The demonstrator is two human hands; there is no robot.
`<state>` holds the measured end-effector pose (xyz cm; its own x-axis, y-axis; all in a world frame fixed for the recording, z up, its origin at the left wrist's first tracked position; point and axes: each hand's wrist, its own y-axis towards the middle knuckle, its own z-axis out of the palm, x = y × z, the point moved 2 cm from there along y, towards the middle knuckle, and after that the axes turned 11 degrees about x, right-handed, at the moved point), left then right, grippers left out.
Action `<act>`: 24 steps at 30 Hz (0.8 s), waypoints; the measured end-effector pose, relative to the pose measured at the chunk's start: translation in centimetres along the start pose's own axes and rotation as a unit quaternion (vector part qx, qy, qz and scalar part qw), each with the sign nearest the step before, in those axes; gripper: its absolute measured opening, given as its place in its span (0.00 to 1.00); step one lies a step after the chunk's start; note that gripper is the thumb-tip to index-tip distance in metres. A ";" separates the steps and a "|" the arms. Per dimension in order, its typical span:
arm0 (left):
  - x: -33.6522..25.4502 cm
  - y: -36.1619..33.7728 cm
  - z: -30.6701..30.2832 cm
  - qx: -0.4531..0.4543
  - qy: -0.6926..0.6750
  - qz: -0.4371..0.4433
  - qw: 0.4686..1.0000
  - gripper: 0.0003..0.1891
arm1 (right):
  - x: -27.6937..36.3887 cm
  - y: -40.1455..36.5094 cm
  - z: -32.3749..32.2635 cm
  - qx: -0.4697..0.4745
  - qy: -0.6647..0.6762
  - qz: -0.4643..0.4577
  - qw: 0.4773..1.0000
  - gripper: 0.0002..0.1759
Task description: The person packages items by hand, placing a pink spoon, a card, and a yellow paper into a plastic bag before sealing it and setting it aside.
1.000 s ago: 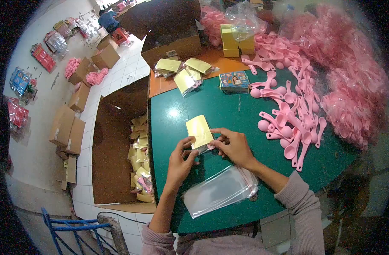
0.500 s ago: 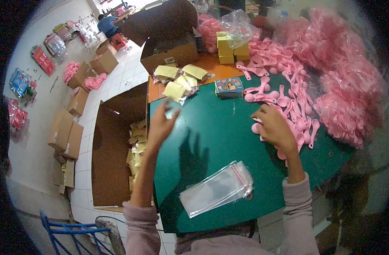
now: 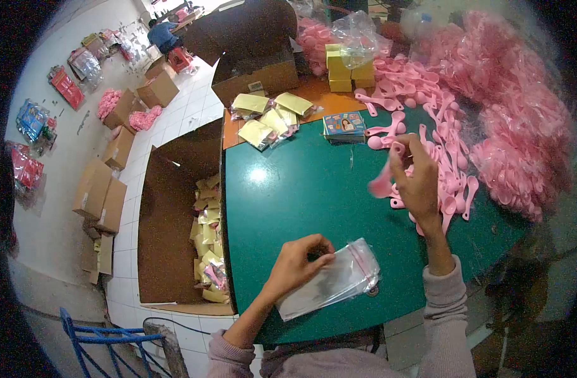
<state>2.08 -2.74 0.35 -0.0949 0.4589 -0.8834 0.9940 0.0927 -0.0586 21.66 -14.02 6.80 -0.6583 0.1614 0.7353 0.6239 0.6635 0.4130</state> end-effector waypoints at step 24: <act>1.8 -1.1 -2.3 -0.074 -0.394 -0.060 0.914 0.11 | 0.0 -2.0 4.2 0.106 0.241 0.088 0.961 0.14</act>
<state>0.66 0.02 -0.05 -0.0746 -0.3366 -0.9387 0.9553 0.2459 -0.1641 18.66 -12.26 3.66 -0.2469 -0.0384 0.9683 0.5741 0.7992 0.1780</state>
